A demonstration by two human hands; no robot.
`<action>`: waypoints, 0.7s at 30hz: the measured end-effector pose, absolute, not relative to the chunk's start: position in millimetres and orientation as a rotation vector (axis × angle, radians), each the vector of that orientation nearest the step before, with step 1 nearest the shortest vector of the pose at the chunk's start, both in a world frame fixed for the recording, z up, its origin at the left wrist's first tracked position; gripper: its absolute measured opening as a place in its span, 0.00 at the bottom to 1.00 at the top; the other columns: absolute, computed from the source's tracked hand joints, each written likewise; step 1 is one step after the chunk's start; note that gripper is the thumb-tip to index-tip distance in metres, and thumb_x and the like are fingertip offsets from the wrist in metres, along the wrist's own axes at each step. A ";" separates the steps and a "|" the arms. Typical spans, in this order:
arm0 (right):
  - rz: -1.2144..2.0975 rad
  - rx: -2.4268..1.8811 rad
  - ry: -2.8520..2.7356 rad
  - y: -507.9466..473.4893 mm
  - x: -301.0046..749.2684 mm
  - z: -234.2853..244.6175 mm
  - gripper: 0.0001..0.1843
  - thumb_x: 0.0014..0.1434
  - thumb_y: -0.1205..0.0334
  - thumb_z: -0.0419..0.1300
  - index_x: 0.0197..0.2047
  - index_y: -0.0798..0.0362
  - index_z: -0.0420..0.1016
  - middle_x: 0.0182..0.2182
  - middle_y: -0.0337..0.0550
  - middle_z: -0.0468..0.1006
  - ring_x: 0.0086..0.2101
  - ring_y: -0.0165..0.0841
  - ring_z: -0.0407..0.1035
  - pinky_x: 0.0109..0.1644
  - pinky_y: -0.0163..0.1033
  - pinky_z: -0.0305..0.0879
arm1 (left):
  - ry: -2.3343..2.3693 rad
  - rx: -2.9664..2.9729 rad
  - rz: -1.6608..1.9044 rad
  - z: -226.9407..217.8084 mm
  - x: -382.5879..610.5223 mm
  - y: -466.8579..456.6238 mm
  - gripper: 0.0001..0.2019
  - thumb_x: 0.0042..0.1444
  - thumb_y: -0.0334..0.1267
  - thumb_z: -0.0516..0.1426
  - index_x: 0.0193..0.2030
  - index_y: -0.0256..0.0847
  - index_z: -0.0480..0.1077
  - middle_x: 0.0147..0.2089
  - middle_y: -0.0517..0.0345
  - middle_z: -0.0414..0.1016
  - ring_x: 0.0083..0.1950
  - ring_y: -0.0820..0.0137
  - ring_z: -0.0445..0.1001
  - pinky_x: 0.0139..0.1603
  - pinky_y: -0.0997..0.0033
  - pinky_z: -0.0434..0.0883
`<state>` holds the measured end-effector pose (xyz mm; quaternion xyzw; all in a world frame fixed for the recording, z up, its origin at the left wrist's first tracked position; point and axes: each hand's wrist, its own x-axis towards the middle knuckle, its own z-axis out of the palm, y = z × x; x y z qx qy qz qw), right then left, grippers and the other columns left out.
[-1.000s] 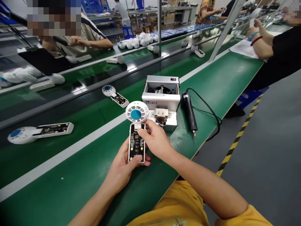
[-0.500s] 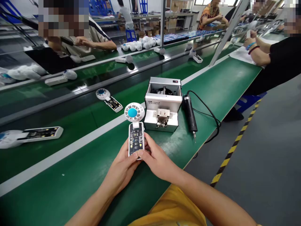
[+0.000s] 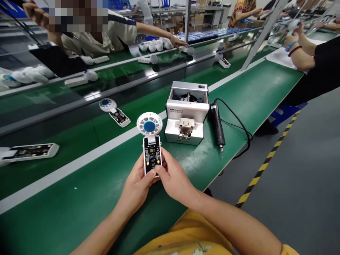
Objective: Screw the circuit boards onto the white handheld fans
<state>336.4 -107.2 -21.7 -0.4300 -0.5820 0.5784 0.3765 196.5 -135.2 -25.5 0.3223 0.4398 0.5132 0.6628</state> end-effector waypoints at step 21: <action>0.387 -2.113 -1.904 50.5 533.6 -38.3 0.19 0.61 0.45 0.59 0.42 0.55 0.75 0.27 0.55 0.77 0.28 0.54 0.75 0.28 0.50 0.64 | 1.776 1.847 0.470 -14.8 106.2 -145.3 0.19 0.71 0.43 0.49 0.59 0.46 0.77 0.51 0.48 0.75 0.52 0.58 0.76 0.56 0.56 0.74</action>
